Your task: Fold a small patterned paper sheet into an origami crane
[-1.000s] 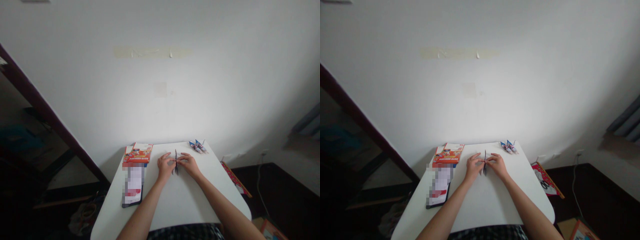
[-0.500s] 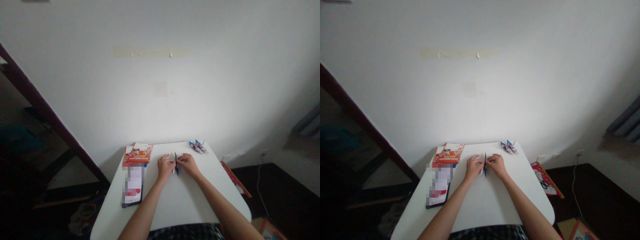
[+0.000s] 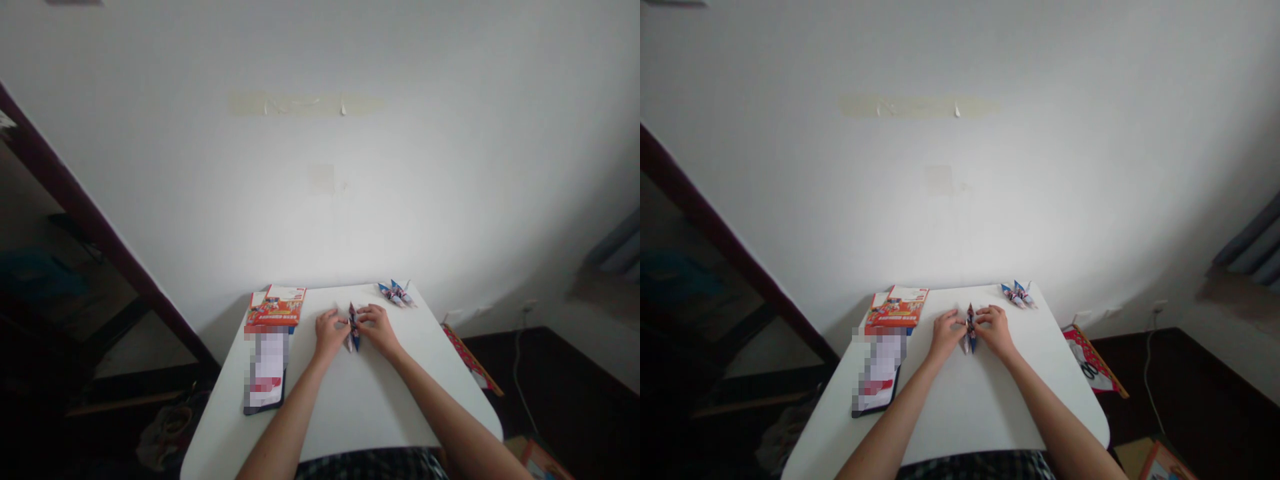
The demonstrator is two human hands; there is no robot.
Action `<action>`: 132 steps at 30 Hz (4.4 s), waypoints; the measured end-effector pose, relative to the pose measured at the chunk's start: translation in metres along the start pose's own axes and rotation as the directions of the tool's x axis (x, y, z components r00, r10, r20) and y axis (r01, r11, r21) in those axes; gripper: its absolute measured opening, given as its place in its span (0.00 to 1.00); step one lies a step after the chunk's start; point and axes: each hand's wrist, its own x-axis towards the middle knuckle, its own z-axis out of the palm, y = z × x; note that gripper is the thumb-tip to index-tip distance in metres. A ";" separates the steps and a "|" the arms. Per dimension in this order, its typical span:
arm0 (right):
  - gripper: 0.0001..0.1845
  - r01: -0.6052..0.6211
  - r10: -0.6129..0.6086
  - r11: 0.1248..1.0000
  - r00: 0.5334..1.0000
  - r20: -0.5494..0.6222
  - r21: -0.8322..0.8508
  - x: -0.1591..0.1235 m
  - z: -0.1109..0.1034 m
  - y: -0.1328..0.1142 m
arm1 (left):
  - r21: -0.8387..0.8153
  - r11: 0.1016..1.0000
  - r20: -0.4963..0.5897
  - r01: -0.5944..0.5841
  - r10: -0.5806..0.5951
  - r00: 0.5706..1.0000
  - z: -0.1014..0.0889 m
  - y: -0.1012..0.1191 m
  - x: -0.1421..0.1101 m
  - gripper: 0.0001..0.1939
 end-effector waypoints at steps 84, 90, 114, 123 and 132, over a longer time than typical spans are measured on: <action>0.15 0.021 -0.042 0.984 0.992 0.116 0.178 0.000 -0.004 -0.003 | -0.315 0.948 0.030 0.042 -0.034 0.999 -0.002 -0.008 0.009 0.02; 0.16 -0.002 -0.006 0.976 0.999 0.035 0.216 0.003 0.000 0.005 | -0.328 0.943 0.043 0.065 -0.054 0.998 -0.005 -0.004 0.007 0.06; 0.13 0.053 -0.069 0.987 0.993 0.099 0.151 0.005 -0.014 -0.005 | -0.331 0.943 0.024 0.030 -0.023 0.999 -0.006 -0.003 0.008 0.06; 0.17 0.030 -0.046 0.981 0.996 0.081 0.191 0.003 -0.011 -0.003 | -0.277 0.961 0.029 -0.007 0.016 0.999 -0.004 -0.004 0.007 0.03; 0.18 -0.023 0.033 0.989 0.998 -0.062 0.148 0.005 -0.011 0.000 | -0.187 0.977 -0.121 -0.099 0.077 0.990 -0.013 0.010 -0.001 0.05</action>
